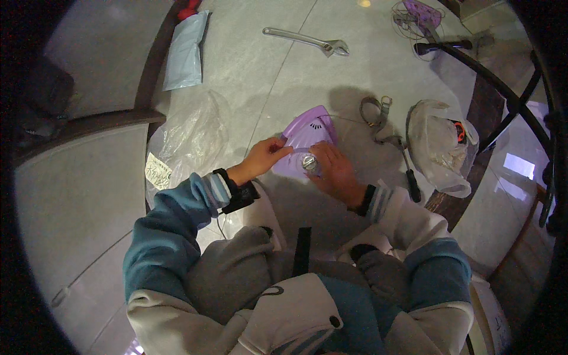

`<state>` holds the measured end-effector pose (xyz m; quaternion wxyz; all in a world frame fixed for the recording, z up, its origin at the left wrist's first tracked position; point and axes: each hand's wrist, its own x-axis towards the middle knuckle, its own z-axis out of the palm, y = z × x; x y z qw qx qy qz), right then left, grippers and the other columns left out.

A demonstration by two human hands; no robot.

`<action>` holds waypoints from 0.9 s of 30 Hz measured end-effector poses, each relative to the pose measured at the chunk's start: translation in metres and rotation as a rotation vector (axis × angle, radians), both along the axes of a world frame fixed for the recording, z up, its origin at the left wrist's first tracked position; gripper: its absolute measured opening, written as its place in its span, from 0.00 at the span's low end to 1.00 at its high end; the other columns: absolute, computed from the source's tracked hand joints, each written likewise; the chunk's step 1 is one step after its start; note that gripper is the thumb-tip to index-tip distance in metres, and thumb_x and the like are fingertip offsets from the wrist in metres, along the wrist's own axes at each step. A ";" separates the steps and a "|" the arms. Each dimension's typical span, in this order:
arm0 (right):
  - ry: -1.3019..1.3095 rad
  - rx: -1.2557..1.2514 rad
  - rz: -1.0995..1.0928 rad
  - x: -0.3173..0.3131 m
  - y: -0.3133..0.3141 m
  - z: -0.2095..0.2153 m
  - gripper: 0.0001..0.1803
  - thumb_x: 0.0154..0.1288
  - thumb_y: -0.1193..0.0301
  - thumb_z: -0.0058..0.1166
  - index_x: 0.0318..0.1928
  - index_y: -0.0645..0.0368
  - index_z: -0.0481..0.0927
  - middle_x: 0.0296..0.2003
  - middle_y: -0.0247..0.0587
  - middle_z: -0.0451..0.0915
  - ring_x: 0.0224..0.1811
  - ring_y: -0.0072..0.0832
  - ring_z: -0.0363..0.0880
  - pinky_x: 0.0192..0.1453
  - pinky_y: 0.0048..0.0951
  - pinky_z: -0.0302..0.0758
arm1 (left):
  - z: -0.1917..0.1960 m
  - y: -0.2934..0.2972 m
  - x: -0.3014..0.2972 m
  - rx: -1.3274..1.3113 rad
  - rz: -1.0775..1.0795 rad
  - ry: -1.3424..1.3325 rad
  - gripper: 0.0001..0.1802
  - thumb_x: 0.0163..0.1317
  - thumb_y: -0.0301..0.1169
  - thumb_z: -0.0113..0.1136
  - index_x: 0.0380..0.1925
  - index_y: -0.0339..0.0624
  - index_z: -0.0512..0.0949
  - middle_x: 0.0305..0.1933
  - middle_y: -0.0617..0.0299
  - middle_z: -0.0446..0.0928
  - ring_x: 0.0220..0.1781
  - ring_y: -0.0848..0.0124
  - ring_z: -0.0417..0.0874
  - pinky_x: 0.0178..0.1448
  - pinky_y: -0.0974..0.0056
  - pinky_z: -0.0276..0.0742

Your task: The person assembles a small electrical device on the floor. They use a screwdriver to secure a white plastic base, connect wires to a terminal block, attach a purple plastic cover, and place the assembled unit into a plastic bag.

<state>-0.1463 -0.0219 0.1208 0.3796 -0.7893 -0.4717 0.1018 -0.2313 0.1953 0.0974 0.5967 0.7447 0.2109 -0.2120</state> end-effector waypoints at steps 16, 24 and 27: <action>-0.038 0.062 -0.087 0.036 0.008 -0.022 0.31 0.38 0.71 0.70 0.45 0.57 0.69 0.40 0.43 0.74 0.43 0.41 0.75 0.44 0.34 0.74 | -0.019 -0.020 0.035 0.376 -0.048 -0.235 0.22 0.64 0.40 0.49 0.49 0.33 0.73 0.51 0.45 0.73 0.51 0.49 0.75 0.55 0.59 0.70; -0.012 0.018 -0.055 0.035 0.007 -0.026 0.31 0.41 0.69 0.69 0.47 0.57 0.69 0.42 0.43 0.74 0.44 0.41 0.75 0.46 0.34 0.74 | -0.023 -0.017 0.037 0.332 -0.015 -0.145 0.20 0.64 0.41 0.50 0.46 0.34 0.75 0.44 0.45 0.77 0.44 0.51 0.78 0.48 0.59 0.74; -0.006 -0.005 -0.069 0.033 0.008 -0.026 0.31 0.42 0.67 0.68 0.48 0.57 0.69 0.42 0.44 0.74 0.45 0.42 0.75 0.46 0.35 0.74 | -0.028 -0.013 0.034 0.255 0.034 -0.145 0.21 0.64 0.42 0.50 0.47 0.35 0.74 0.43 0.47 0.78 0.43 0.57 0.80 0.46 0.61 0.74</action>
